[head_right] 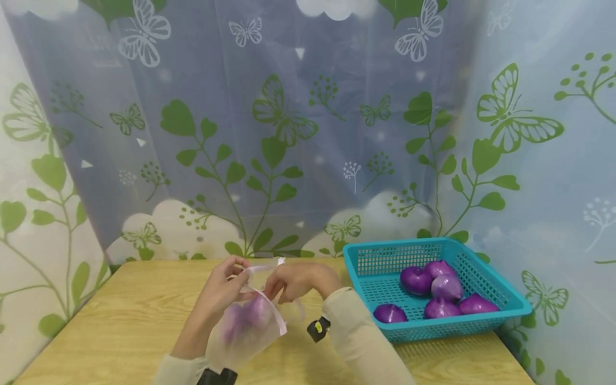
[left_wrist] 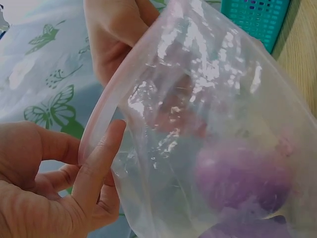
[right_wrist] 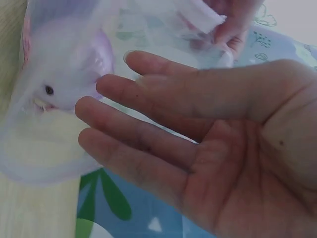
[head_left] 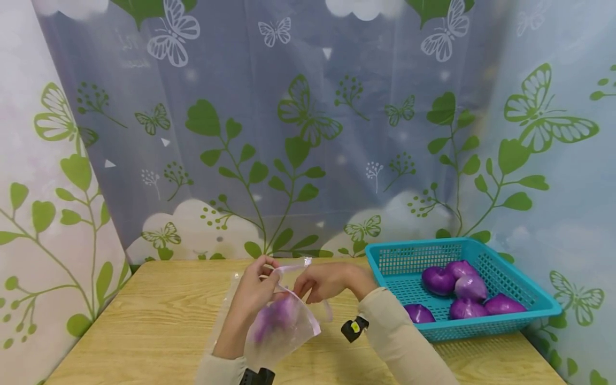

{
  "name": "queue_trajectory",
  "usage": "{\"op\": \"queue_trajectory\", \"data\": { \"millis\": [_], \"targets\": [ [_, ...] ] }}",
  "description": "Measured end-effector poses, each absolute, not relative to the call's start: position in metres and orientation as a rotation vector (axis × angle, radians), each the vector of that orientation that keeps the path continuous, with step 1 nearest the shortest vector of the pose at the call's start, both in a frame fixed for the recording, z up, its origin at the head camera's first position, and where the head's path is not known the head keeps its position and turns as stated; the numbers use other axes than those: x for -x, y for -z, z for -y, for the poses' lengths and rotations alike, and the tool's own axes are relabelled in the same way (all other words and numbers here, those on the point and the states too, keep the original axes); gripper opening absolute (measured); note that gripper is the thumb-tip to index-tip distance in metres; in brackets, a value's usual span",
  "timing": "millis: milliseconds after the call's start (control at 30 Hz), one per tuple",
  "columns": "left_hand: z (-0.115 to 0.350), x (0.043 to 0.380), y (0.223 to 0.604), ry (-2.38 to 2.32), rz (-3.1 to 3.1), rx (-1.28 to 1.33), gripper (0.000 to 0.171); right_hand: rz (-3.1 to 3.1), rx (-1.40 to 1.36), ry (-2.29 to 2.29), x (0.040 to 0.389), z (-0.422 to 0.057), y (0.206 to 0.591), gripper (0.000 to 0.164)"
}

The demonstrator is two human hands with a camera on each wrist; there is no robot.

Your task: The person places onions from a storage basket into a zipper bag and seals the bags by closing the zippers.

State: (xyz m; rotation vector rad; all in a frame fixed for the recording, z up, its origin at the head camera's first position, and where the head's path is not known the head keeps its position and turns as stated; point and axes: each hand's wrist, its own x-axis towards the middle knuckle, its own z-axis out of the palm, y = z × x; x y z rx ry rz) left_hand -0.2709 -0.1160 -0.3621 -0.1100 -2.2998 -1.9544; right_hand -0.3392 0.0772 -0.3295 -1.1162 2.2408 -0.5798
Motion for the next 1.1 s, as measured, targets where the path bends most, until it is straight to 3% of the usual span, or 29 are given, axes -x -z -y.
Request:
{"op": "queue_trajectory", "data": {
  "millis": [233, 533, 1100],
  "targets": [
    [0.118, 0.27, 0.363, 1.978, 2.309, 0.118, 0.014, -2.341, 1.095, 0.583, 0.34, -0.107, 0.305, 0.034],
    [0.118, 0.27, 0.363, 2.018, 2.294, 0.14, 0.016, -2.431, 0.841, 0.515, 0.349, -0.159, 0.281, 0.029],
    [0.119, 0.27, 0.365, 2.015, 2.292, 0.141, 0.015, -2.49, 0.285, 0.299, 0.366, -0.255, 0.309, 0.035]
  ]
}}
